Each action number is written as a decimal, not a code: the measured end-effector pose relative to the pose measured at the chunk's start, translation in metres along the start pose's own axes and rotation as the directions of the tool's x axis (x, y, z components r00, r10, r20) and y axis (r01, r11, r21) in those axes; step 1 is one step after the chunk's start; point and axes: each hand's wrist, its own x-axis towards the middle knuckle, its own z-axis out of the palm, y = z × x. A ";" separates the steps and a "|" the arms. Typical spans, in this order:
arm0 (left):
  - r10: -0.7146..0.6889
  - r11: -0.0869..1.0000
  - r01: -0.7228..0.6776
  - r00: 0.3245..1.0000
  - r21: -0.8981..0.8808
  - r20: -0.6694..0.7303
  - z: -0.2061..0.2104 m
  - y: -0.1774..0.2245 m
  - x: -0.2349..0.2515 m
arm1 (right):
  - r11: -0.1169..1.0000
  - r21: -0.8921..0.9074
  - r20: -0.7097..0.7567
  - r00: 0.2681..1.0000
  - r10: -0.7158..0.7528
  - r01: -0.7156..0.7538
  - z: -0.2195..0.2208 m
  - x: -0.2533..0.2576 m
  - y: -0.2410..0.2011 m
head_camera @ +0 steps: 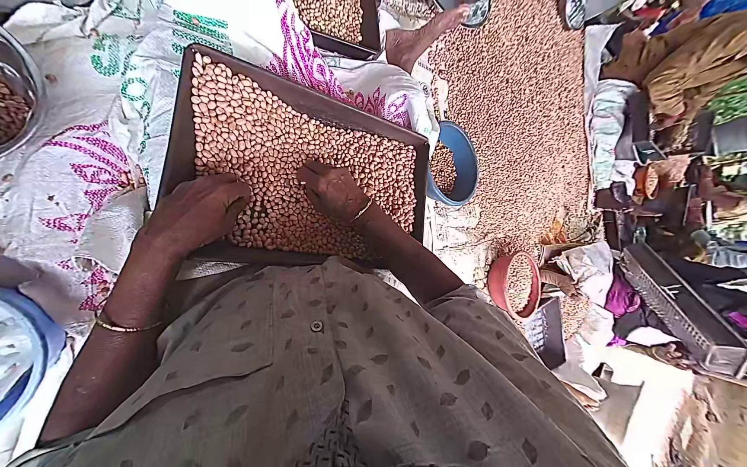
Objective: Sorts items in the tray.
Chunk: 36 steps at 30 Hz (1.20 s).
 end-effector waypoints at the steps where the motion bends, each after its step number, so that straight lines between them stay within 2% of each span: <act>1: 0.002 1.000 -0.002 1.000 -0.002 -0.001 0.000 0.000 0.000 | 0.999 0.045 0.020 1.000 -0.011 0.010 -0.005 0.005 0.007; 2: 0.001 1.000 -0.001 1.000 -0.002 0.002 -0.001 0.001 0.000 | 0.994 0.111 -0.009 1.000 -0.009 0.010 -0.011 0.011 0.015; 3: 0.000 1.000 0.000 1.000 0.002 0.005 -0.001 0.001 0.000 | 0.980 0.201 -0.118 0.993 0.023 0.001 -0.018 0.016 0.025; 4: 0.007 1.000 -0.007 1.000 0.002 0.002 -0.001 0.000 0.000 | 0.945 0.327 -0.292 0.951 0.105 -0.004 -0.026 0.023 0.036; 5: 0.014 1.000 -0.014 1.000 0.002 -0.007 0.000 -0.001 0.000 | 0.862 0.506 -0.453 0.855 0.253 0.013 -0.037 0.031 0.046; 6: 0.017 1.000 -0.017 1.000 -0.002 -0.014 0.000 -0.001 0.000 | 0.725 0.688 -0.501 0.752 0.429 0.044 -0.052 0.039 0.053; 7: 0.025 1.000 -0.025 0.999 -0.015 -0.030 0.002 -0.001 0.000 | 0.587 0.807 -0.468 0.682 0.561 0.071 -0.066 0.045 0.058; 8: 0.050 0.998 -0.052 0.997 -0.031 -0.063 0.004 -0.002 0.000 | 0.521 0.849 -0.446 0.648 0.617 0.088 -0.070 0.051 0.060; 9: 0.063 0.997 -0.066 0.994 -0.034 -0.087 0.005 -0.003 -0.001 | 0.552 0.829 -0.470 0.648 0.599 0.091 -0.065 0.055 0.056; 10: 0.063 0.997 -0.067 0.992 -0.030 -0.108 0.006 -0.004 -0.001 | 0.643 0.760 -0.519 0.686 0.510 0.096 -0.052 0.058 0.047; 11: 0.053 0.998 -0.057 0.989 -0.023 -0.137 0.006 -0.004 0.000 | 0.751 0.651 -0.549 0.753 0.363 0.113 -0.037 0.060 0.035; 12: 0.040 0.999 -0.043 0.986 -0.019 -0.161 0.006 -0.004 0.000 | 0.849 0.513 -0.519 0.834 0.187 0.129 -0.024 0.058 0.022; 13: 0.021 1.000 -0.024 0.985 -0.016 -0.172 0.005 -0.002 0.000 | 0.925 0.354 -0.423 0.906 0.025 0.140 -0.013 0.055 0.012; 14: 0.005 1.000 -0.008 0.985 -0.018 -0.170 0.004 0.000 0.000 | 0.965 0.221 -0.302 0.951 -0.069 0.140 -0.004 0.051 0.008; 15: 0.010 1.000 -0.012 0.986 -0.015 -0.168 0.004 0.001 0.000 | 0.983 0.137 -0.227 0.969 -0.092 0.126 0.001 0.048 0.010; 18: 0.064 0.998 -0.063 0.989 0.010 -0.136 0.009 -0.003 0.000 | 0.997 0.058 -0.178 0.982 0.067 -0.058 -0.006 0.029 0.044; 21: 0.082 0.997 -0.081 0.991 0.014 -0.108 0.012 -0.007 -0.001 | 0.958 0.041 -0.113 0.951 0.287 -0.284 -0.028 -0.004 0.067; 24: 0.082 0.997 -0.081 0.995 0.019 -0.057 0.013 -0.008 -0.001 | 0.905 0.177 0.037 0.921 0.387 -0.388 -0.047 -0.042 0.071; 27: 0.100 0.994 -0.100 0.995 -0.034 -0.018 0.013 -0.011 -0.001 | 0.831 0.488 0.083 0.962 0.259 -0.266 -0.053 -0.066 0.062; 29: 0.121 0.990 -0.120 0.993 -0.076 0.000 0.012 -0.013 -0.002 | 0.784 0.591 0.060 0.980 0.188 -0.187 -0.054 -0.060 0.048; 33: 0.159 0.974 -0.153 0.987 -0.165 0.020 0.007 -0.011 -0.001 | 0.844 0.536 -0.186 0.972 0.146 -0.024 -0.034 -0.005 0.033; 36: 0.136 0.978 -0.128 0.990 -0.167 0.039 0.005 -0.008 -0.002 | 0.925 0.372 -0.195 0.967 0.162 -0.080 -0.014 0.039 0.018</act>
